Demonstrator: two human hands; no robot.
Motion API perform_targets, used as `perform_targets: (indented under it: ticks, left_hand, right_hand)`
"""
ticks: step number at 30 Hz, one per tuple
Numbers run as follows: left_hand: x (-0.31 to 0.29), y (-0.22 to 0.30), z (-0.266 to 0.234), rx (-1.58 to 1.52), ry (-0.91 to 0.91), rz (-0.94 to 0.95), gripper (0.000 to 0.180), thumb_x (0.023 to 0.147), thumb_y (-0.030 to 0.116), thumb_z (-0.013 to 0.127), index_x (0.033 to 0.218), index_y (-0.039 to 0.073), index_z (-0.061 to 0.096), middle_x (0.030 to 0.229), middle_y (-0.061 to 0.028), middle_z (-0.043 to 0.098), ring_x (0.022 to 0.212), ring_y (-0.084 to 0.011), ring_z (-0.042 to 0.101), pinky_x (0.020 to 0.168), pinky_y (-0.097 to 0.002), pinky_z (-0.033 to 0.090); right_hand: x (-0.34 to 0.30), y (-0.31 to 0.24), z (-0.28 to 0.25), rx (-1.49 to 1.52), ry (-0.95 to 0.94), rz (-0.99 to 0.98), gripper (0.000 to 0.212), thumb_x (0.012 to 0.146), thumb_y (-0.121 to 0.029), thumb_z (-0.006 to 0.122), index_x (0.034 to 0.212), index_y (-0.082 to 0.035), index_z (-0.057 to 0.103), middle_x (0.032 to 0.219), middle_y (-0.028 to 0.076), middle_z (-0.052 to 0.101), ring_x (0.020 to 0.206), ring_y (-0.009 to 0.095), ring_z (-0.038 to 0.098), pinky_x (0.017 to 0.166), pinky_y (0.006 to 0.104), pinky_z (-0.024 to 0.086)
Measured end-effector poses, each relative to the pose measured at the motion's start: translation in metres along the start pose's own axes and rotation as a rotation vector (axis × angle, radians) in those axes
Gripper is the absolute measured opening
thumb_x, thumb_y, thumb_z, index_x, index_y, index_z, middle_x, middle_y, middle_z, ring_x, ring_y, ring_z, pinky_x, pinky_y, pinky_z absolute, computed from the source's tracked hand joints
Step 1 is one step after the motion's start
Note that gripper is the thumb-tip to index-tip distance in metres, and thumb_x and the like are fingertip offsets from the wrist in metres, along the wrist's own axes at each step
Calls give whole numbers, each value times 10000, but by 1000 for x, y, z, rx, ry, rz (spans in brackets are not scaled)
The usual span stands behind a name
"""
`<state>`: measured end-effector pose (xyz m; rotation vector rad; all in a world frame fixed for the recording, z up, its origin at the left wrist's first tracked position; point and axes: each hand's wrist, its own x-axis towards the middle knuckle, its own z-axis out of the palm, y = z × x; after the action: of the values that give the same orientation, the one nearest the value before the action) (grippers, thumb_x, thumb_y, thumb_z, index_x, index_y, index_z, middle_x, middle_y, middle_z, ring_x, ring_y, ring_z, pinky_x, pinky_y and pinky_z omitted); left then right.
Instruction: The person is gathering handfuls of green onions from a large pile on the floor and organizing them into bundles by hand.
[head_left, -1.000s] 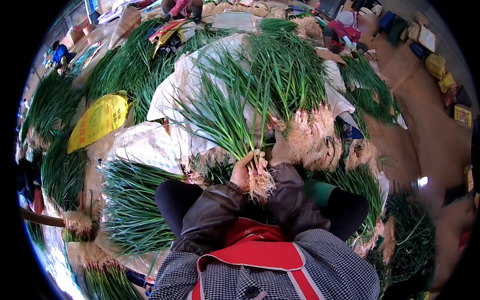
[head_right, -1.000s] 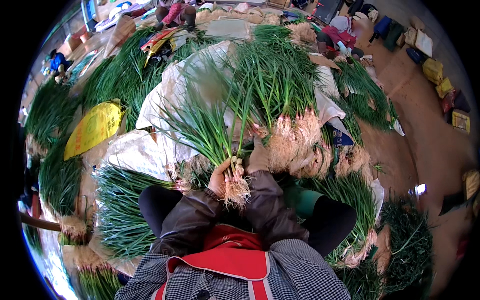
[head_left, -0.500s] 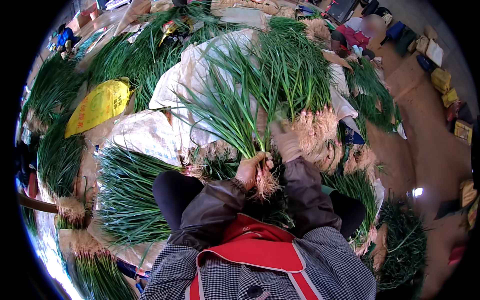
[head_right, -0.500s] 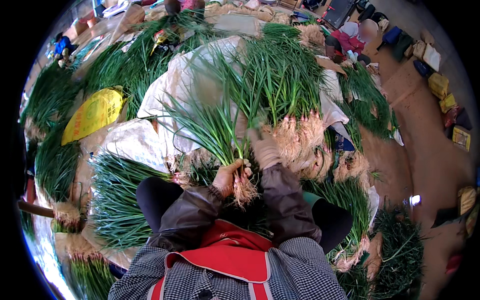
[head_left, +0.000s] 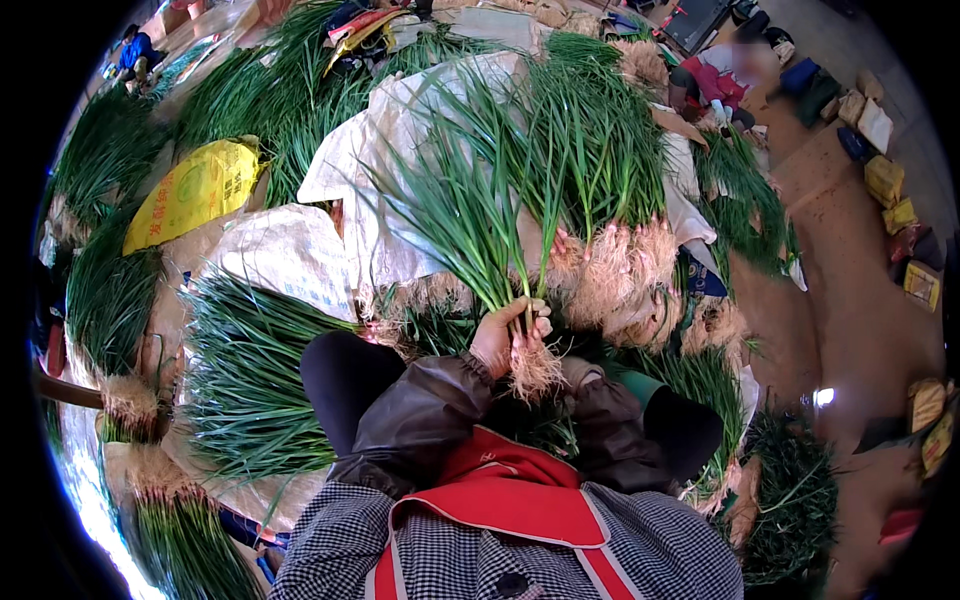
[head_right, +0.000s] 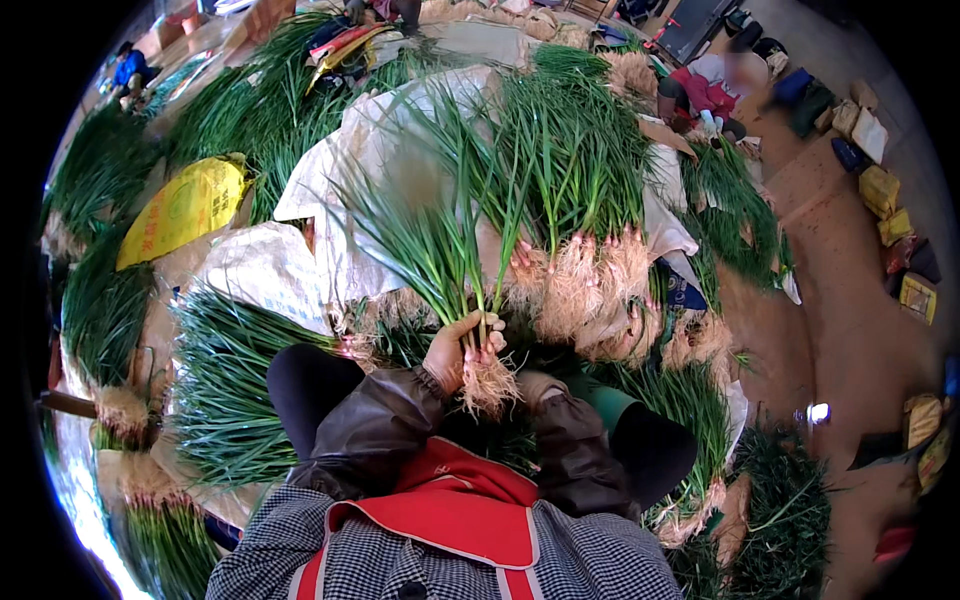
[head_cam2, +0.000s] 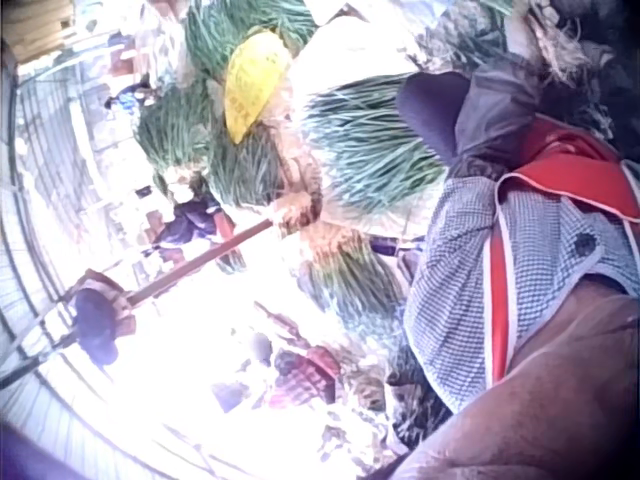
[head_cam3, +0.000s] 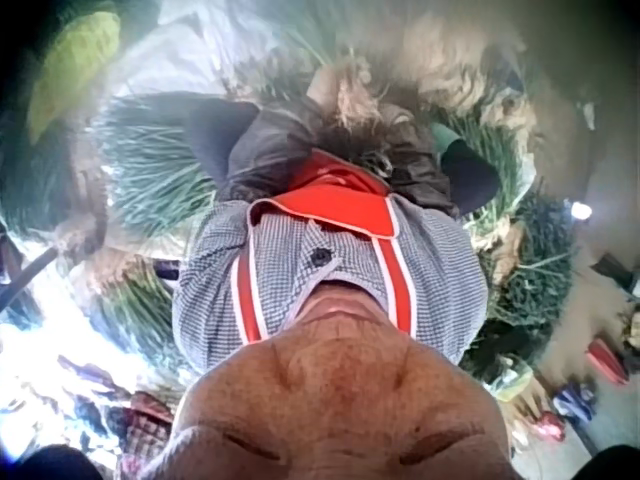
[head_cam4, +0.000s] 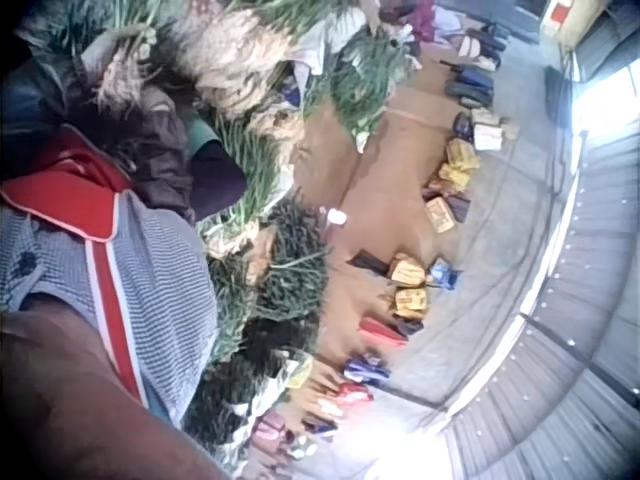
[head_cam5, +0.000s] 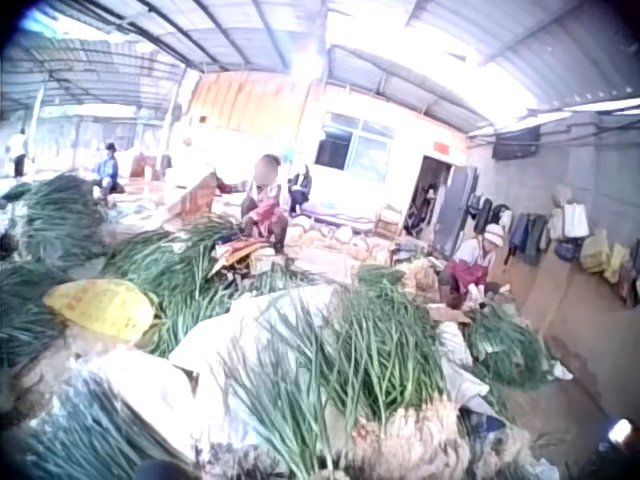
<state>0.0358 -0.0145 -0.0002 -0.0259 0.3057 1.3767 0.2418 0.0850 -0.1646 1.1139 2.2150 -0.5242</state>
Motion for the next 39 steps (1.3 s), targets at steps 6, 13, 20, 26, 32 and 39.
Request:
perform_targets:
  ticks: [6, 13, 20, 26, 32, 39]
  left_hand:
    - [-17, 13, -17, -124, 13, 15, 283, 922, 267, 401, 904, 9, 514, 894, -146, 586, 688, -261, 586, 526, -296, 514]
    - [-10, 13, -16, 365, 150, -43, 391, 930, 334, 385, 865, -7, 566, 715, -123, 608, 542, -171, 564, 431, -232, 452]
    - [-5, -2, -21, 447, 425, 166, 366, 924, 299, 433, 844, -27, 579, 662, -107, 602, 530, -173, 571, 460, -264, 451]
    - [15, -10, -39, 194, 186, 401, 299, 951, 169, 349, 1095, -42, 503, 1007, -144, 583, 907, -162, 591, 739, -285, 491]
    - [33, -23, -66, 937, 303, 753, 278, 946, 203, 356, 1024, -1, 529, 877, -110, 594, 714, -178, 591, 620, -315, 509]
    - [-7, -2, -12, 343, 342, 302, 379, 895, 427, 465, 845, 53, 501, 702, -93, 581, 465, -154, 523, 436, -289, 486]
  right_hand:
    - [-46, -104, -149, 464, 690, -547, 300, 870, -252, 446, 1105, -80, 515, 885, 108, 624, 719, 214, 614, 613, 298, 495]
    - [-24, -87, -152, 236, 896, -134, 224, 812, -272, 518, 882, -69, 582, 780, 138, 623, 709, 271, 612, 628, 359, 491]
    - [-100, -141, -192, 235, 774, 191, 306, 863, -365, 467, 915, -93, 598, 702, 102, 622, 616, 233, 608, 579, 336, 492]
    - [-73, -208, -225, -308, 674, -241, 375, 850, -382, 533, 1031, -54, 541, 992, 84, 557, 922, 205, 567, 765, 363, 481]
    - [-85, -196, -190, 207, 606, -336, 245, 834, -295, 557, 866, -53, 528, 753, 85, 531, 703, 210, 564, 679, 345, 474]
    - [-97, -81, -194, 1678, 920, -111, 165, 844, -226, 516, 823, -64, 544, 634, 14, 523, 462, 78, 451, 408, 253, 387]
